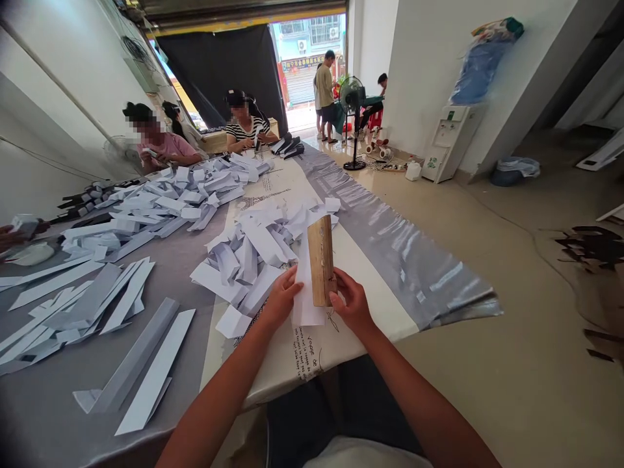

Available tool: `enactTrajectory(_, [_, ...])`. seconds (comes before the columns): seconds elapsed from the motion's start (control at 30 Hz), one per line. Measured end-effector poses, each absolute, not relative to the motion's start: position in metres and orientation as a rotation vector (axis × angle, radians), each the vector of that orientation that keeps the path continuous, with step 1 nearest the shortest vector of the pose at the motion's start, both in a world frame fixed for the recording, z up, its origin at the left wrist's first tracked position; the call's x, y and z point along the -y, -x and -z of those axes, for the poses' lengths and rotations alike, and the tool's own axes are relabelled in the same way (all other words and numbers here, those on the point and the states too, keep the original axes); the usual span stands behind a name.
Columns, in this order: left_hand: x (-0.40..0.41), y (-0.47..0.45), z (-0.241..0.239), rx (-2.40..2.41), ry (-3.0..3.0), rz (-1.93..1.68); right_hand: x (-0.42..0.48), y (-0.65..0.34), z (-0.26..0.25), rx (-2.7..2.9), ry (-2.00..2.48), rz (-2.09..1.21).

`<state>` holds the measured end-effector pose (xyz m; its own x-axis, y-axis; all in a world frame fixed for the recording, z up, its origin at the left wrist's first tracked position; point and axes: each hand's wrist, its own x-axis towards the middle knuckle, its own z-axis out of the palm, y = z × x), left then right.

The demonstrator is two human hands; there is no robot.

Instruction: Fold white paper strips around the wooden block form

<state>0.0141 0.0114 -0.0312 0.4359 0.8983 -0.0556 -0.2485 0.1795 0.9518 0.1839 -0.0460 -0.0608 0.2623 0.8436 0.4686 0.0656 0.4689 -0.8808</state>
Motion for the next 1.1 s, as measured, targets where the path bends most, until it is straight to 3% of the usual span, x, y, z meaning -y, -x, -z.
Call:
enactTrajectory(0.13, [-0.01, -0.018, 0.037, -0.636, -1.241, -0.843, 0.047, -0.182, 0.063, 1.193, 1.01, -0.66])
enactTrajectory(0.47, [-0.011, -0.02, 0.04, -0.957, -1.279, -0.995, 0.047, -0.181, 0.058, 0.986, 1.063, -0.79])
enactTrajectory(0.77, [-0.004, -0.018, 0.04, -0.816, -1.087, -0.903, 0.049, -0.182, 0.056, 0.986, 0.99, -0.909])
enactTrajectory(1.1, [-0.002, -0.023, 0.031, -0.851, -1.285, -0.958, 0.047, -0.185, 0.055, 0.933, 0.858, -1.013])
